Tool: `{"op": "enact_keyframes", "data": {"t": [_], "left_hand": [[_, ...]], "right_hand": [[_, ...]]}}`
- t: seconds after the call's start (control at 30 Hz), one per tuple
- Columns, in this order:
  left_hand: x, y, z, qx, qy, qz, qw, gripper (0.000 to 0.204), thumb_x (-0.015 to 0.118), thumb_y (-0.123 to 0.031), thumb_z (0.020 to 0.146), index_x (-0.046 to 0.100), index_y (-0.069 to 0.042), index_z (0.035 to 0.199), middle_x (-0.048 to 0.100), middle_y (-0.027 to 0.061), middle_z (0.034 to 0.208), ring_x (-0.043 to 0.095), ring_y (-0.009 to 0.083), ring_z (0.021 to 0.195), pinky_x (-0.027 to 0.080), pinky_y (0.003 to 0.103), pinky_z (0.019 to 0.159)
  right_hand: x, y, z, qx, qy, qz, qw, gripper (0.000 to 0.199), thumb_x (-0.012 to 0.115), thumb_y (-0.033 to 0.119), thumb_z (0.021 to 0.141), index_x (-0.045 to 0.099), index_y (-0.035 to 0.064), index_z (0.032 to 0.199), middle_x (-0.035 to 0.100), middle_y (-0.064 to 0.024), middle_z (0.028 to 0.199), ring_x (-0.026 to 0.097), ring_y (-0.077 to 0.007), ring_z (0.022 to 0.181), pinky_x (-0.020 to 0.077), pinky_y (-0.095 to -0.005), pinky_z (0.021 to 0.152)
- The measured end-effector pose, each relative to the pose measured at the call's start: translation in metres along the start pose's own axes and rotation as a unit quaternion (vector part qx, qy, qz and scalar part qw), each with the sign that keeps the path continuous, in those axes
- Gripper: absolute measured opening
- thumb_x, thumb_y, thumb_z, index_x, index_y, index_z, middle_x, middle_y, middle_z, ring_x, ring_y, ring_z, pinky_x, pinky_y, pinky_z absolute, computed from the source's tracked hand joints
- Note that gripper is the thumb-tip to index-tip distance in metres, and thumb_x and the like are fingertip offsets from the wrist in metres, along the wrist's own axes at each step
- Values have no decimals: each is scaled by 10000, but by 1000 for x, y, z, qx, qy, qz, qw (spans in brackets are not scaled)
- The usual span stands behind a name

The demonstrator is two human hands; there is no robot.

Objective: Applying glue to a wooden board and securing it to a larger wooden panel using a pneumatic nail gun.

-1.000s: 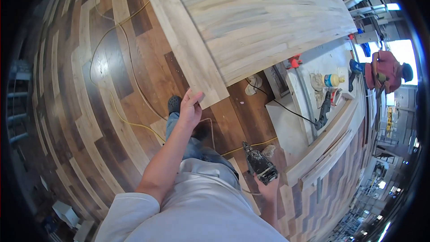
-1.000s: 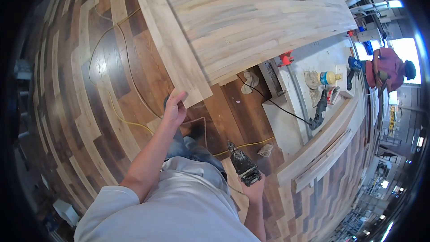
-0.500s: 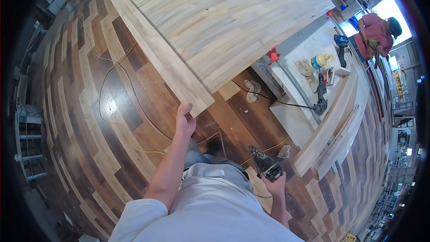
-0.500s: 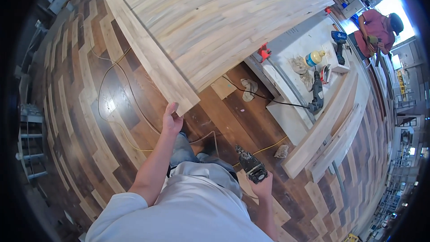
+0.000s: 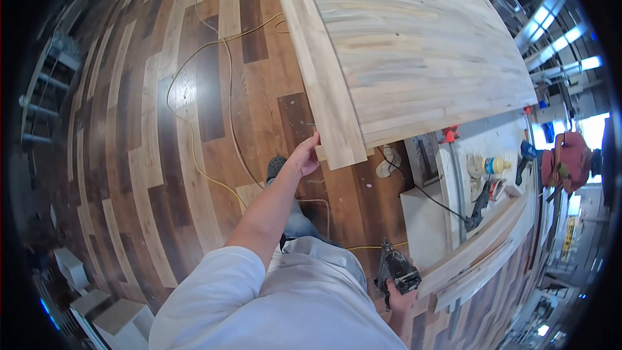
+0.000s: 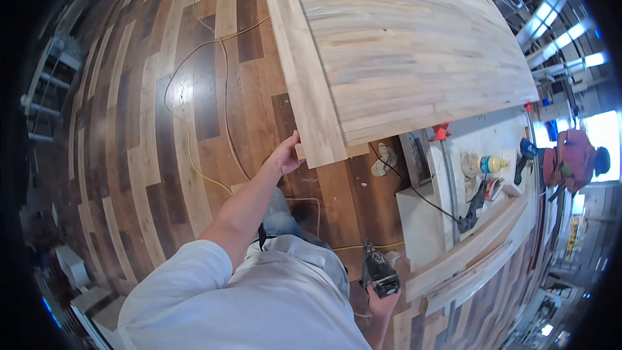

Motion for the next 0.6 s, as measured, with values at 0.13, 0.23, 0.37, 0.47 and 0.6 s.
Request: {"op": "enact_keyframes", "data": {"t": [0.13, 0.23, 0.37, 0.47, 0.6], "left_hand": [[2, -7, 5, 21, 16, 61, 998, 329, 576, -379, 915, 611, -99, 1084, 663, 12, 1064, 650, 151, 936, 541, 297, 819], [-2, -10, 6, 15, 51, 75, 996, 325, 588, -350, 913, 600, -88, 1106, 661, 18, 1068, 647, 149, 944, 542, 301, 819], [2, -7, 7, 9, 13, 81, 997, 224, 613, -324, 910, 586, -101, 912, 657, 1, 918, 630, 108, 795, 528, 268, 713], [-5, -13, 5, 15, 2, 97, 995, 210, 630, -305, 902, 551, -116, 855, 642, -12, 874, 616, 97, 765, 520, 266, 688], [-15, -16, 1, 32, -34, 110, 993, 218, 592, -330, 919, 565, -114, 928, 642, -8, 926, 630, 129, 822, 546, 309, 750]], "right_hand": [[7, -2, 8, -5, 79, -38, 996, 531, 729, 1, 712, 520, 13, 1201, 613, -92, 1092, 581, -198, 996, 458, -349, 898], [3, -7, 11, -21, 47, -12, 999, 515, 729, -4, 712, 529, 14, 1185, 621, -79, 1050, 588, -195, 955, 468, -343, 870], [1, -11, 15, -48, 47, -54, 996, 509, 731, -5, 708, 532, 18, 1177, 620, -72, 1030, 587, -193, 935, 469, -341, 858], [2, -15, 12, -45, 48, -34, 997, 516, 735, 2, 709, 530, 14, 1183, 622, -81, 1050, 591, -198, 954, 467, -342, 869], [7, -11, 8, -9, 39, -51, 998, 534, 744, 17, 710, 529, 7, 1198, 623, -97, 1086, 592, -208, 995, 459, -341, 889]]}}
Point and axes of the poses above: each hand's wrist, its own z-axis towards the middle knuckle, its own x-axis out of the palm, y = z × x, the point moved 9 cm from there along z, towards the middle knuckle
